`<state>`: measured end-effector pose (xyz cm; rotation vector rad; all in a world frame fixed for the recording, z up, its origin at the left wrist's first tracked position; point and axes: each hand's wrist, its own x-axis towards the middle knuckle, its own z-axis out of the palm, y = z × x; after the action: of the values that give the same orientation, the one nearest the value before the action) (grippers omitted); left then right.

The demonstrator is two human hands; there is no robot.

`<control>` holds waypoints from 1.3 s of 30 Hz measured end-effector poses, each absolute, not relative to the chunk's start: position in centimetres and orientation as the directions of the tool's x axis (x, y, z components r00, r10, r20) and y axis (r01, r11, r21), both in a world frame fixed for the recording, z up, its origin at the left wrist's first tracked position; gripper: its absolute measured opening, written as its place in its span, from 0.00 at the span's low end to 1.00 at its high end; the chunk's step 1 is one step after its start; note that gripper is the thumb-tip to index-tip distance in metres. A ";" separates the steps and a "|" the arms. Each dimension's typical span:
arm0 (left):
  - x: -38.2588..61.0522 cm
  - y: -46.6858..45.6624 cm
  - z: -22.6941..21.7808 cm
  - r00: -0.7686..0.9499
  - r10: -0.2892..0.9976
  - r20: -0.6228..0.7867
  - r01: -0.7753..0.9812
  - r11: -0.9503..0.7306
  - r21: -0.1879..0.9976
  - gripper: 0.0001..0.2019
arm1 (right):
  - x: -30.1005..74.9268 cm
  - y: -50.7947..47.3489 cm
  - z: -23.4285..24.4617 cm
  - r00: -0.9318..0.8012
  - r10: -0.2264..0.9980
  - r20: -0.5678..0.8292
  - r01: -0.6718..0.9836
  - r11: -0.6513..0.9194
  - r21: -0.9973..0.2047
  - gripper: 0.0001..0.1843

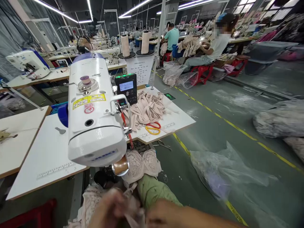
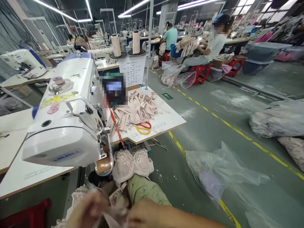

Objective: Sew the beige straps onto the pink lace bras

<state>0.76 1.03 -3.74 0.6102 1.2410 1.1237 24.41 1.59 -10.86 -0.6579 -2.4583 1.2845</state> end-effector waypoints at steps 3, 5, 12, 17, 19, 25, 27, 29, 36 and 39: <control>-6.0 3.0 -1.8 -0.325 0.796 -0.511 -0.667 0.189 0.720 0.12 | 26.6 3.7 -9.4 -0.755 0.653 0.063 0.339 0.470 -0.815 0.16; -10.3 4.3 -0.4 -0.430 0.780 -0.456 -0.664 0.069 0.745 0.13 | 27.7 5.0 -8.2 -0.771 0.634 0.064 0.342 0.495 -0.799 0.17; -17.6 3.0 0.4 -0.817 0.539 -0.206 -0.193 0.081 0.978 0.19 | 28.5 4.9 -8.7 -0.644 0.759 -0.100 0.368 0.192 -0.910 0.18; -17.6 0.8 -1.3 -0.598 0.756 -0.267 -0.407 0.000 0.913 0.13 | 27.8 4.2 -12.4 -0.305 0.945 -0.123 0.332 -0.015 -0.943 0.18; -14.6 0.2 -2.5 -0.501 0.799 -0.332 -0.430 0.103 0.897 0.09 | 27.1 4.0 -13.3 -0.092 0.994 -0.052 0.341 -0.018 -0.940 0.17; -2.3 -0.3 -5.8 -0.141 0.867 -0.478 -0.348 0.408 0.844 0.19 | 22.7 4.0 -10.1 -0.513 0.853 -0.099 0.327 0.087 -0.941 0.13; 0.1 -0.6 -5.9 -0.074 0.884 -0.462 -0.269 0.428 0.863 0.21 | 21.3 4.3 -8.4 -0.587 0.804 -0.096 0.266 0.080 -0.961 0.12; 1.3 -0.9 -5.6 -0.034 0.902 -0.430 -0.163 0.419 0.893 0.20 | 20.6 4.9 -7.2 -0.612 0.786 -0.093 0.216 0.053 -0.975 0.14; 2.6 -0.7 -4.0 0.057 0.937 -0.344 0.220 0.324 0.920 0.15 | 21.0 6.7 -4.6 -0.700 0.696 -0.159 0.255 0.037 -0.966 0.16; 2.3 -0.4 -4.5 0.083 0.935 -0.345 0.265 0.313 0.912 0.13 | 21.4 7.3 -4.2 -0.774 0.614 -0.155 0.339 0.196 -0.920 0.08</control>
<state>2.26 -0.38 -4.52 1.1825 1.4308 0.7343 21.40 7.31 -4.20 -0.9098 -2.2245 1.6090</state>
